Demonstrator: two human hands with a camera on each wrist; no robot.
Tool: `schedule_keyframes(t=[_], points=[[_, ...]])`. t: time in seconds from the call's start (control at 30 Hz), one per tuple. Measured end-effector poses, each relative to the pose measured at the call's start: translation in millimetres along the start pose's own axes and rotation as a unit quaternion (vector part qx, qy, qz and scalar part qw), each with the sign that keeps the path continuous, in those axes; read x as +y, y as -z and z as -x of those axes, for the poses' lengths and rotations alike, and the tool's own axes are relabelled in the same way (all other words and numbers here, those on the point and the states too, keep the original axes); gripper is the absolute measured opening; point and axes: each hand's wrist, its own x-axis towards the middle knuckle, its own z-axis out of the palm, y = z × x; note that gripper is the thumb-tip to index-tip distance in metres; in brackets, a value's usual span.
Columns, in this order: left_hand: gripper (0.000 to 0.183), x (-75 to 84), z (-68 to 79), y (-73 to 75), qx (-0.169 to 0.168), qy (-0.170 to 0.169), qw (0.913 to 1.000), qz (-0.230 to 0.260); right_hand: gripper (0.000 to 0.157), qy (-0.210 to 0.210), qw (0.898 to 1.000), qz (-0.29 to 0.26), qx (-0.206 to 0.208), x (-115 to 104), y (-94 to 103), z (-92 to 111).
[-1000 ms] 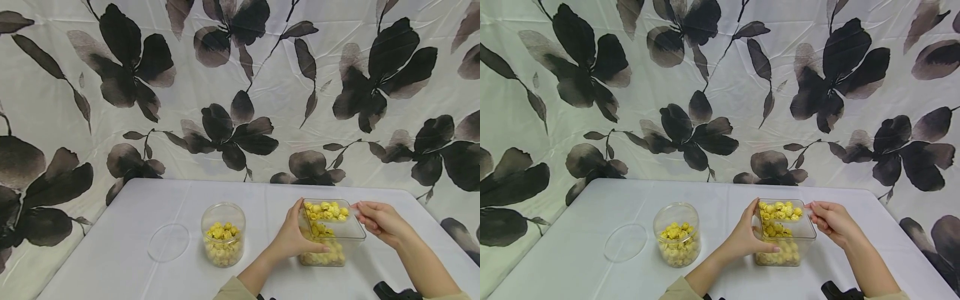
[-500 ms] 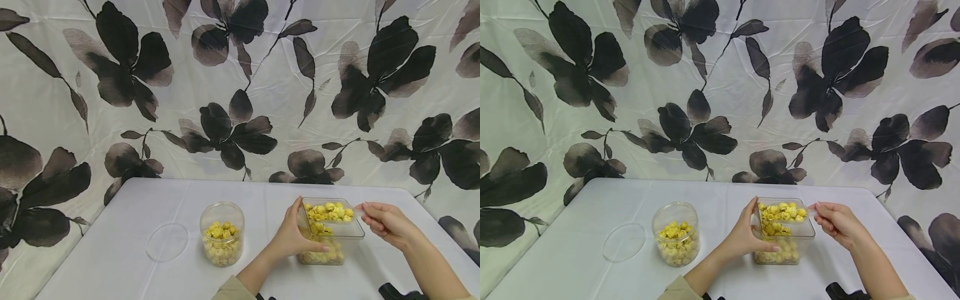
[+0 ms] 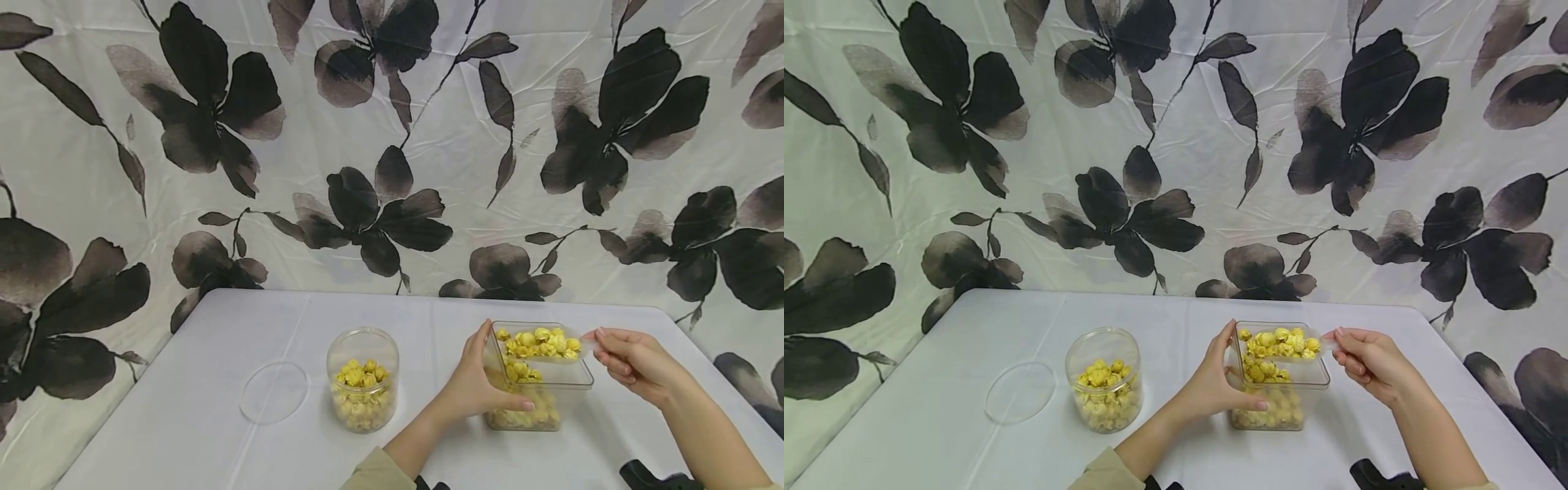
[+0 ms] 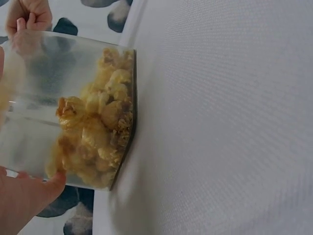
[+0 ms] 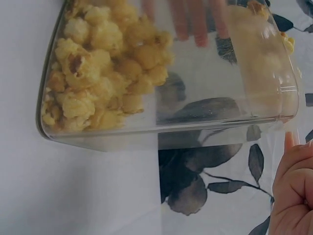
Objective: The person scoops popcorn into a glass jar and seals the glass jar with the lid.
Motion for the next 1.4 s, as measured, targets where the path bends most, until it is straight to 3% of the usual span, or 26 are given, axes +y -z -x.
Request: schedule_keyframes(t=[0.27,0.67,0.9,1.4], points=[[0.121,0.3,2.1,1.6,0.000,-0.008,0.9999,0.014,0.033,0.000,1.000,-0.013,0.001,-2.5,2.2,2.2],[0.119,8.3,5.1,8.2,0.006,-0.015,0.9993,0.033,0.035,0.013,0.997,-0.053,-0.051,-8.4,4.7,0.4],[0.115,10.6,5.8,11.1,0.000,-0.009,0.9963,0.085,0.035,-0.005,0.997,-0.059,-0.040,-15.6,4.0,1.2],[0.103,24.6,17.6,24.6,-0.006,-0.009,0.9922,0.124,0.035,-0.006,0.996,-0.078,-0.045,-21.0,0.9,1.1]])
